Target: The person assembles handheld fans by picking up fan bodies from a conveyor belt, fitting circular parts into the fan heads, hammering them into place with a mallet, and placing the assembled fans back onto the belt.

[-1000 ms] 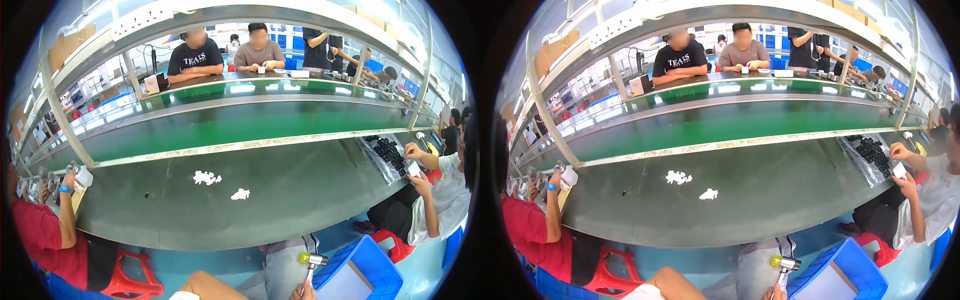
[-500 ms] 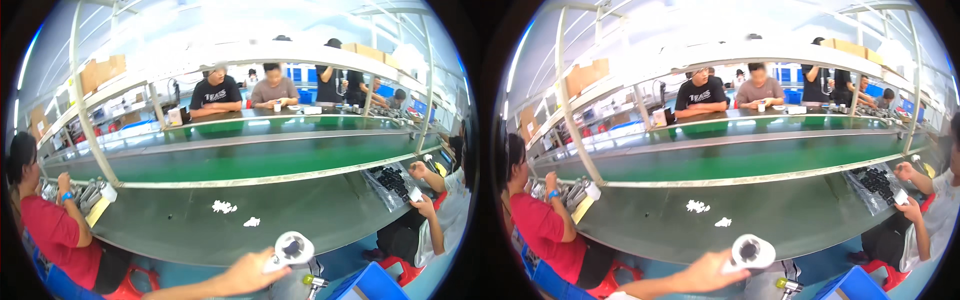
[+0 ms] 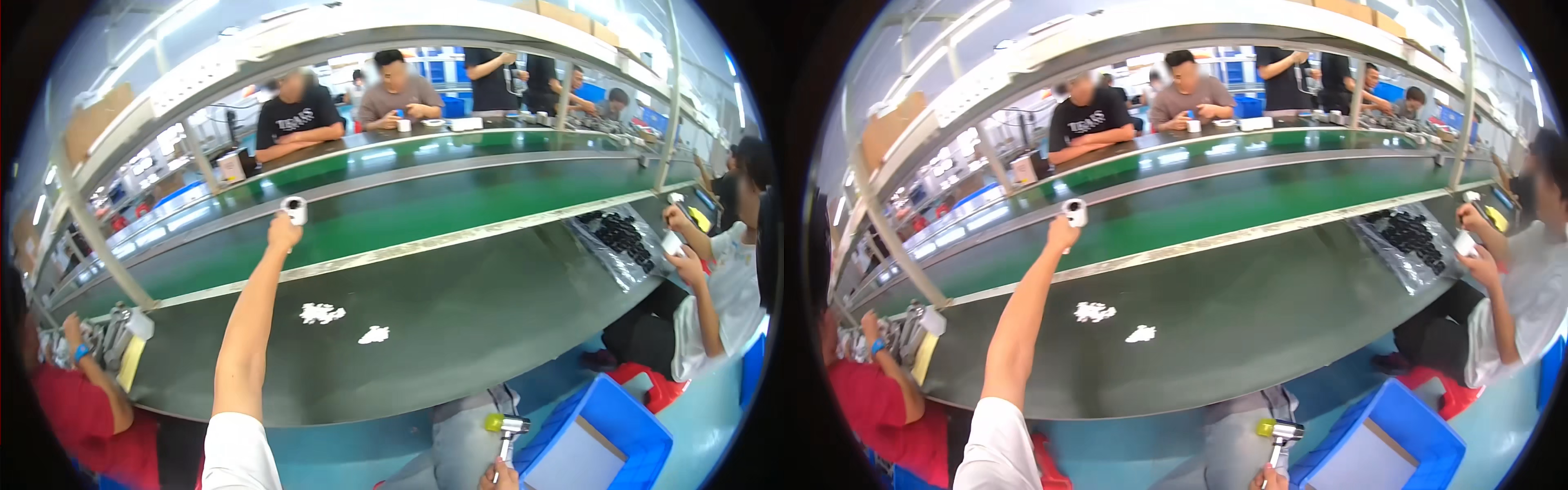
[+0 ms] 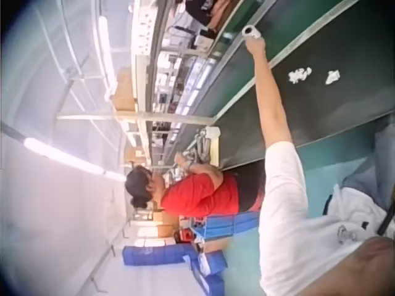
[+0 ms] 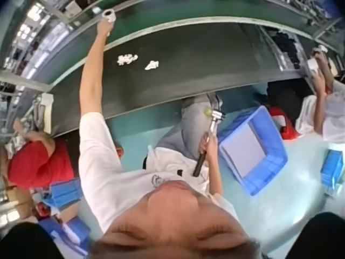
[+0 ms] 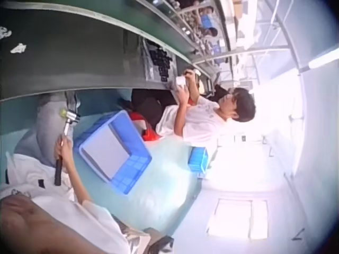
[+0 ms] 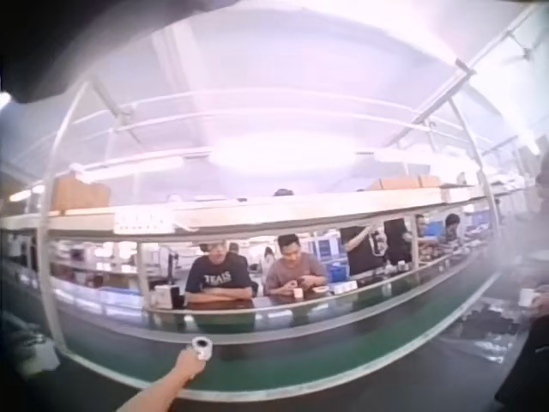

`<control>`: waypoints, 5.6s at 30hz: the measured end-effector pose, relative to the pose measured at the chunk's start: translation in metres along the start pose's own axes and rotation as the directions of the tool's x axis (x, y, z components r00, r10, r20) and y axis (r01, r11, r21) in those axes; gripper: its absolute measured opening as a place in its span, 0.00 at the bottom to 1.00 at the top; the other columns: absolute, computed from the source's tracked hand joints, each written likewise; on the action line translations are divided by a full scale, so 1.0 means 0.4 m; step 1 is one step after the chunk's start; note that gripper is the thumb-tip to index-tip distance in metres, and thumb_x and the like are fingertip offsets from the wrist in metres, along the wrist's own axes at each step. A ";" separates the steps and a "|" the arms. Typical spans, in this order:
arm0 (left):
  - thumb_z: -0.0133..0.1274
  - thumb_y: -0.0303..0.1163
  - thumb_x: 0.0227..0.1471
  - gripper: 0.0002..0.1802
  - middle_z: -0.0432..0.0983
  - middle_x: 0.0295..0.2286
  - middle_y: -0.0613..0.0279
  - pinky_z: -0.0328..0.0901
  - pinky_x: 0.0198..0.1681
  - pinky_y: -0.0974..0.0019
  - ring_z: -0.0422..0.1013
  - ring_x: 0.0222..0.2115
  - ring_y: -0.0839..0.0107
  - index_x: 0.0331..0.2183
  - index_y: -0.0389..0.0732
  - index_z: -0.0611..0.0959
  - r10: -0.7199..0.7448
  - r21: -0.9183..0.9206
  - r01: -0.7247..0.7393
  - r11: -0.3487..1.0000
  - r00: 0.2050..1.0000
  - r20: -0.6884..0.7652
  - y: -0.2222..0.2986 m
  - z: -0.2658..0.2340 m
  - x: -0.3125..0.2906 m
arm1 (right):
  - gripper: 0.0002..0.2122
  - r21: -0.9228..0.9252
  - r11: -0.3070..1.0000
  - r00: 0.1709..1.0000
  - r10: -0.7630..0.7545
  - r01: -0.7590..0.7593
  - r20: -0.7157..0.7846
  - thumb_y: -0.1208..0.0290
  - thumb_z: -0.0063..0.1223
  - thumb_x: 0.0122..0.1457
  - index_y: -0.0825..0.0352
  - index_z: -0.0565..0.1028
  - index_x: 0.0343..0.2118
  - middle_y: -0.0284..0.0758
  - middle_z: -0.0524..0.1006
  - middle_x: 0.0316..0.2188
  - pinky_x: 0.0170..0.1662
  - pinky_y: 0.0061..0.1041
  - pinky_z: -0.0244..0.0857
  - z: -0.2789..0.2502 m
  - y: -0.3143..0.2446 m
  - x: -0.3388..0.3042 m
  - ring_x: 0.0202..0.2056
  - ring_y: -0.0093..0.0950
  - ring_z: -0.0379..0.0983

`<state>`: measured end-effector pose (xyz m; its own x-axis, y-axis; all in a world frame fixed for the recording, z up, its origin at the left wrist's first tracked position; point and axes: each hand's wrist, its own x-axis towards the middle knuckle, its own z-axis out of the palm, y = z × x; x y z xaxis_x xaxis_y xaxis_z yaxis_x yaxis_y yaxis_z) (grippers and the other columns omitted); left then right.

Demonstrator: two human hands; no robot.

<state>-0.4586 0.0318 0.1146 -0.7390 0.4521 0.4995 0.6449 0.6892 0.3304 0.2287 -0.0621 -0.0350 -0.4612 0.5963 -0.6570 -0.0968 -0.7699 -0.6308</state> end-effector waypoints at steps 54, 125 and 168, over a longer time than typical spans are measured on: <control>0.48 0.34 0.48 0.15 0.66 0.21 0.62 0.65 0.17 0.69 0.72 0.19 0.70 0.40 0.43 0.75 0.901 -0.502 -0.762 -0.410 -0.424 -0.093 0.511 -0.273 -1.017 | 0.21 -0.079 0.996 0.971 -0.052 0.034 -0.232 0.54 0.41 0.64 0.59 0.62 0.15 0.26 0.58 0.07 0.08 0.23 0.49 0.013 0.046 0.026 0.06 0.20 0.53; 0.58 0.30 0.42 0.17 0.70 0.37 0.59 0.70 0.28 0.63 0.73 0.28 0.64 0.37 0.39 0.75 0.706 -0.974 0.186 0.126 0.674 0.220 0.720 -0.516 -0.845 | 0.20 -0.621 0.775 0.915 -0.329 0.120 -0.233 0.58 0.48 0.61 0.73 0.69 0.23 0.37 0.69 0.08 0.13 0.30 0.62 0.043 0.028 -0.009 0.10 0.28 0.69; 0.54 0.38 0.51 0.12 0.74 0.22 0.58 0.68 0.24 0.62 0.76 0.26 0.62 0.31 0.40 0.74 0.916 -0.798 -0.597 -0.085 -0.362 0.173 0.622 -0.125 -1.025 | 0.17 -0.529 0.840 0.928 -0.286 0.124 -0.237 0.62 0.46 0.63 0.71 0.66 0.23 0.33 0.67 0.09 0.12 0.27 0.59 0.032 0.037 0.016 0.09 0.25 0.66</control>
<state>0.0146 -0.0103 0.0320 0.8245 0.5656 -0.0165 0.5416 -0.7804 0.3125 0.2129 -0.0725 -0.0433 -0.1910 0.8279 -0.5274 0.3280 -0.4526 -0.8292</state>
